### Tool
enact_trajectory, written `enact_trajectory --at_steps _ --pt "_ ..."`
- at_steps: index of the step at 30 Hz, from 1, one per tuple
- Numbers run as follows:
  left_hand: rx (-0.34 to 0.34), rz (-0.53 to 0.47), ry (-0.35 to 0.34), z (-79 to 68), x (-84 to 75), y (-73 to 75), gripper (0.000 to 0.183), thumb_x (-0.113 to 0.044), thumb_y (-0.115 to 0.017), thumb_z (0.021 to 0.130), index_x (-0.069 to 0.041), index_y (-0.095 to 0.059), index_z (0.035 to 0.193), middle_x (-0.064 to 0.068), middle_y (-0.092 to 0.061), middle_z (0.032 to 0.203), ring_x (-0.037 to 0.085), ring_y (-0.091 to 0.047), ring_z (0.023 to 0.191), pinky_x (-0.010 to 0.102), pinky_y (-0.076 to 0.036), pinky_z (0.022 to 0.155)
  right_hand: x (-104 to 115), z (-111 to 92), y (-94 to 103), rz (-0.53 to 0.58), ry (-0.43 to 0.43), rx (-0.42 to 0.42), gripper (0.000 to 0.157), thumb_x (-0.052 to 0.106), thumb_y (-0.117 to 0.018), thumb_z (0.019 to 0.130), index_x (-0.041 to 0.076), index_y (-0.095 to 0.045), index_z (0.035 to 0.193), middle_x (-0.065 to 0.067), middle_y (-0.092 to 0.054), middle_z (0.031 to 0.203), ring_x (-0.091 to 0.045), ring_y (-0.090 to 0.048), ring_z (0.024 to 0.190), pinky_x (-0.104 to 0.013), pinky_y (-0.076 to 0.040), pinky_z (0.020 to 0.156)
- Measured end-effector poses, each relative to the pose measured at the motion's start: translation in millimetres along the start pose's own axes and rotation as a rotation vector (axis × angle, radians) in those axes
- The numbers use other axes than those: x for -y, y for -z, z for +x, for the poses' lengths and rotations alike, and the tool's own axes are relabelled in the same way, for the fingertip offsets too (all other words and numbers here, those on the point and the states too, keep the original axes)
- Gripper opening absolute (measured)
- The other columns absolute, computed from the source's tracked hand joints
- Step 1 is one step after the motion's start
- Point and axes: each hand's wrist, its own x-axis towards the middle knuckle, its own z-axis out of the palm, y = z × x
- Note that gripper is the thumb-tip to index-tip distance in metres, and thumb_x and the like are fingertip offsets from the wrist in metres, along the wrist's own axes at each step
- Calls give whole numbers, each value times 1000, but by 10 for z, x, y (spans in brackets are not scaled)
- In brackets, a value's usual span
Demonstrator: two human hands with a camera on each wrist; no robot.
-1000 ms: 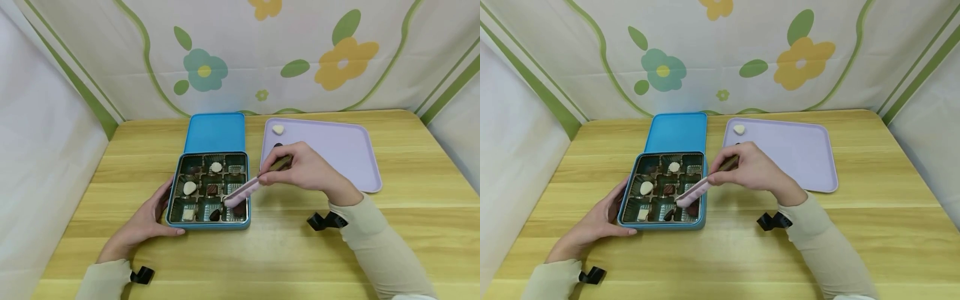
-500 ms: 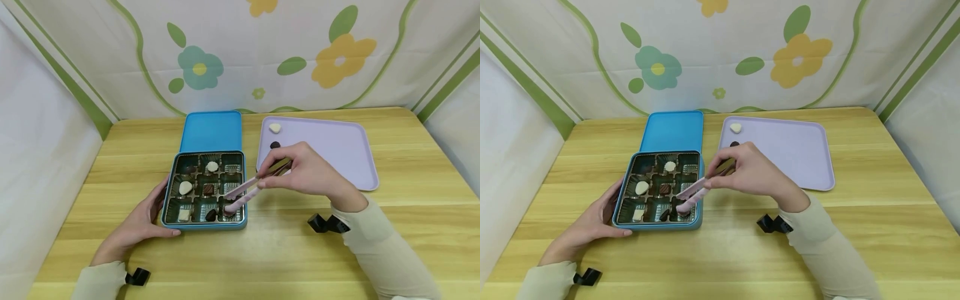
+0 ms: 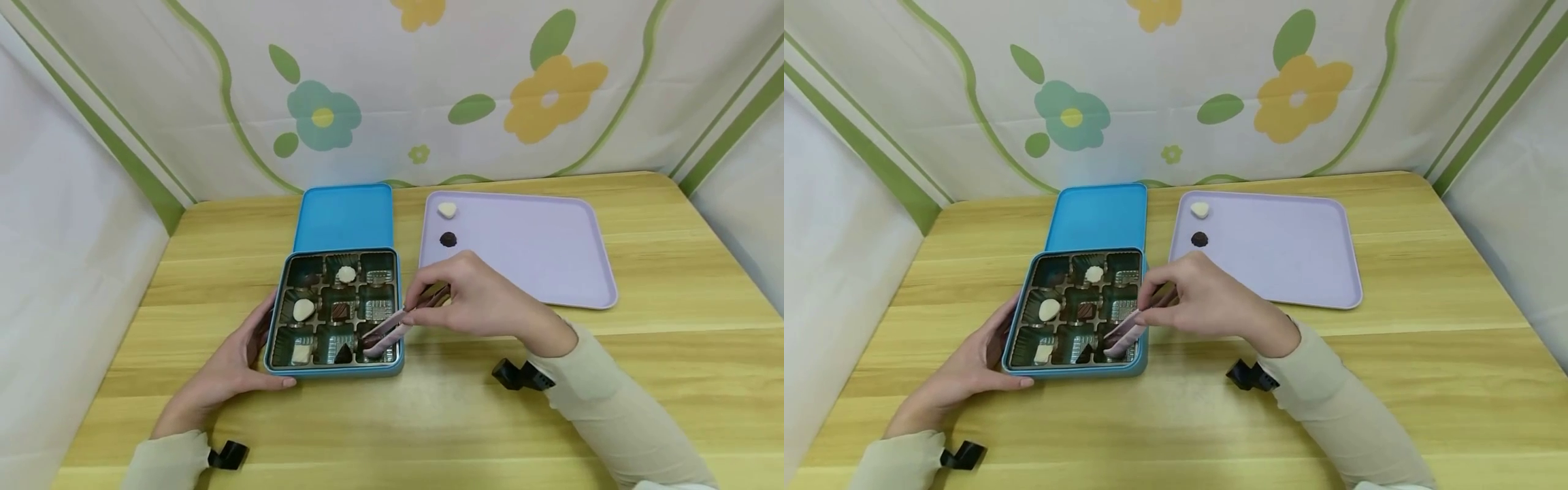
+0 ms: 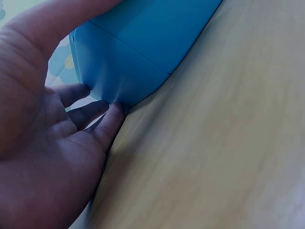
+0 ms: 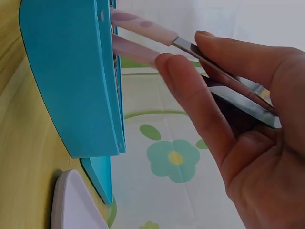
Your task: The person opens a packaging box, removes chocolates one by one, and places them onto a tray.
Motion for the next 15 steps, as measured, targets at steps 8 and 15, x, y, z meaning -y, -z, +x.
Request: enact_trajectory --at_steps 8,15 --pt "-12 12 -5 -11 20 6 135 3 -94 76 -34 -9 175 16 -17 180 -6 -41 145 7 -39 112 -50 -132 242 37 -135 -127 14 13 -91 88 24 -83 90 10 -80 86 -10 -66 66 -24 -52 57" --pt "-11 2 -10 -4 31 -2 135 3 -94 76 -34 -9 175 14 -16 181 -7 -40 146 6 -37 112 -165 -374 519 141 -248 -292 12 2 -90 86 8 -80 89 0 -84 92 -17 -78 73 -24 -60 62"
